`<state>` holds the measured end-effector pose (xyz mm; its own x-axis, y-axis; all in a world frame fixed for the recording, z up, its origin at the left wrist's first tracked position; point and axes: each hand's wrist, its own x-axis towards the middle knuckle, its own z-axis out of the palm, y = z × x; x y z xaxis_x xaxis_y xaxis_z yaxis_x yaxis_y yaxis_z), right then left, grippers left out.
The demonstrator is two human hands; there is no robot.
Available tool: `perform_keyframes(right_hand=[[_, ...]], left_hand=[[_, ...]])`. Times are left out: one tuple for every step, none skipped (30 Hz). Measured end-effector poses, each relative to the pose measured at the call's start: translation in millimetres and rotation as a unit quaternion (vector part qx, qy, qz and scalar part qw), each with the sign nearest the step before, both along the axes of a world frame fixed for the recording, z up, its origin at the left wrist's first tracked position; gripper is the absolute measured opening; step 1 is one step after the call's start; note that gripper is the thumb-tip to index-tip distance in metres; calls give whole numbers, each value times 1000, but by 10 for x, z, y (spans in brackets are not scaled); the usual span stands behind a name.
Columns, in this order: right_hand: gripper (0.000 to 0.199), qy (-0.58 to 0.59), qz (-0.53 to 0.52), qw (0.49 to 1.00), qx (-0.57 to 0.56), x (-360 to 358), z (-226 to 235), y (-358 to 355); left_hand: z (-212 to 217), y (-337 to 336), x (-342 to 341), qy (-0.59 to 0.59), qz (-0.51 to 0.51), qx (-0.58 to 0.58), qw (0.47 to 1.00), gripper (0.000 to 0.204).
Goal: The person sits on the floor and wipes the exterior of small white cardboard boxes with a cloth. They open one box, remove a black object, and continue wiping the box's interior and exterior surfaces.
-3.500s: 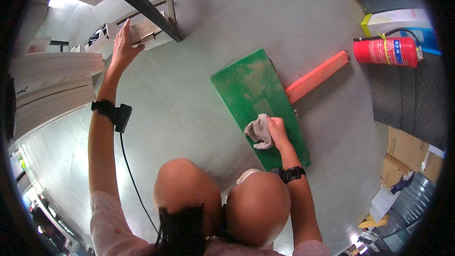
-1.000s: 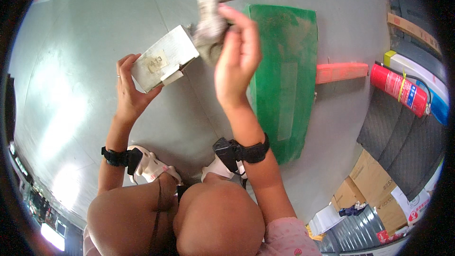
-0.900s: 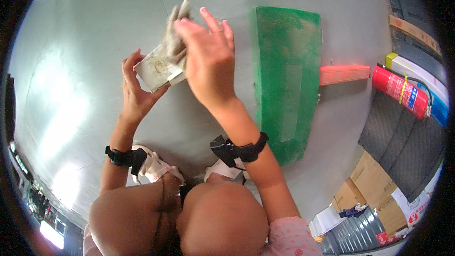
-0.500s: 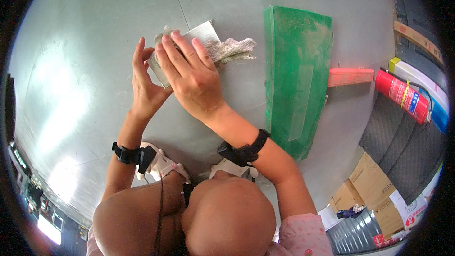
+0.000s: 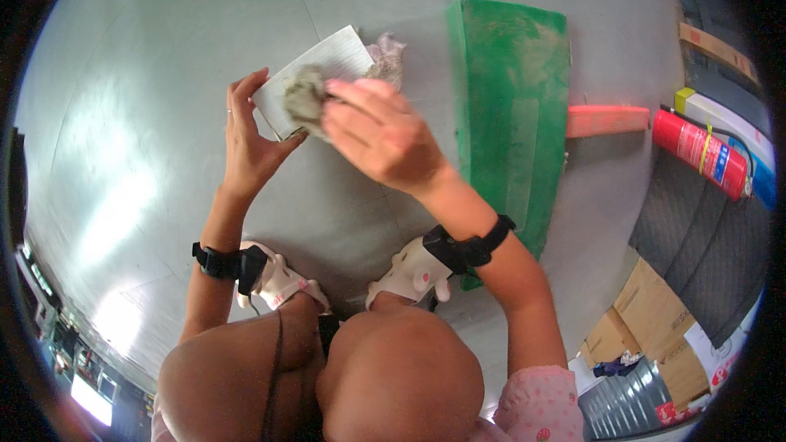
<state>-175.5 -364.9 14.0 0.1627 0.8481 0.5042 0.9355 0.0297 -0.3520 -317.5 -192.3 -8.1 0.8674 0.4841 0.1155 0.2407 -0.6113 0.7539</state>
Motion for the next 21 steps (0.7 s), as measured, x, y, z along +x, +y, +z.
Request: perform_keyframes(right_hand=[[8, 3, -33, 999, 16, 43, 18, -54], [6, 35, -93, 995, 18, 46, 21, -139], [6, 60, -127, 990, 22, 119, 108, -211], [9, 104, -167, 979, 42, 169, 190, -263], [14, 151, -204, 960, 116, 189, 147, -300], [15, 290, -241, 911, 164, 178, 167, -337], [16, 423, -272, 839, 208, 136, 218, -385], [18, 545, -296, 744, 247, 94, 277, -419], [22, 635, -282, 676, 244, 66, 387, -414], [22, 677, -257, 664, 188, 34, 456, -395], [22, 715, -230, 647, 131, 1, 509, -370], [22, 747, -202, 629, 73, -34, 547, -359], [22, 746, -190, 638, -8, -93, 568, -354], [22, 741, -177, 642, -89, -159, 585, -339], [22, 734, -146, 651, -124, -240, 592, -295], [22, 726, -114, 659, -158, -295, 597, -265], [20, 731, -112, 652, -169, -310, 590, -277], [19, 736, -109, 643, -180, -320, 566, -289], [19, 741, -105, 635, -192, -327, 551, -296], [23, 703, -93, 679, -190, -326, 548, -307], [32, 663, -79, 720, -189, -333, 542, -324]], left_hand=[[9, -5, 4, 2, 1, 0, 1000, 93], [15, -10, -8, 4, 2, -1, 1000, 95], [25, -5, -28, 6, 1, -17, 1000, 96], [24, 4, -57, 9, -1, -33, 999, 96], [27, 10, -81, 12, -2, -49, 999, 97], [44, -1, -83, -20, -9, -24, 999, 97], [91, -16, -86, -51, -16, 1, 999, 96], [143, -28, -96, -83, -23, 27, 996, 96], [191, -39, -122, -99, -55, 47, 992, 96], [250, -45, -185, -111, -86, 69, 988, 95], [300, -59, -237, -123, -117, 91, 981, 95], [343, -111, -242, -131, -146, 50, 979, 88], [384, -191, -223, -139, -174, 9, 975, 82], [412, -275, -195, -146, -202, -33, 968, 75], [414, -365, -161, -163, -196, -72, 964, 57], [377, -392, -223, -132, -189, -110, 967, 52], [321, -413, -315, -101, -180, -149, 967, 47], [322, -420, -339, -69, -171, -187, 965, 42], [336, -427, -339, -71, -126, -225, 964, 32], [333, -390, -325, -88, -127, -224, 962, 31], [322, -327, -321, -102, -126, -223, 961, 29]])
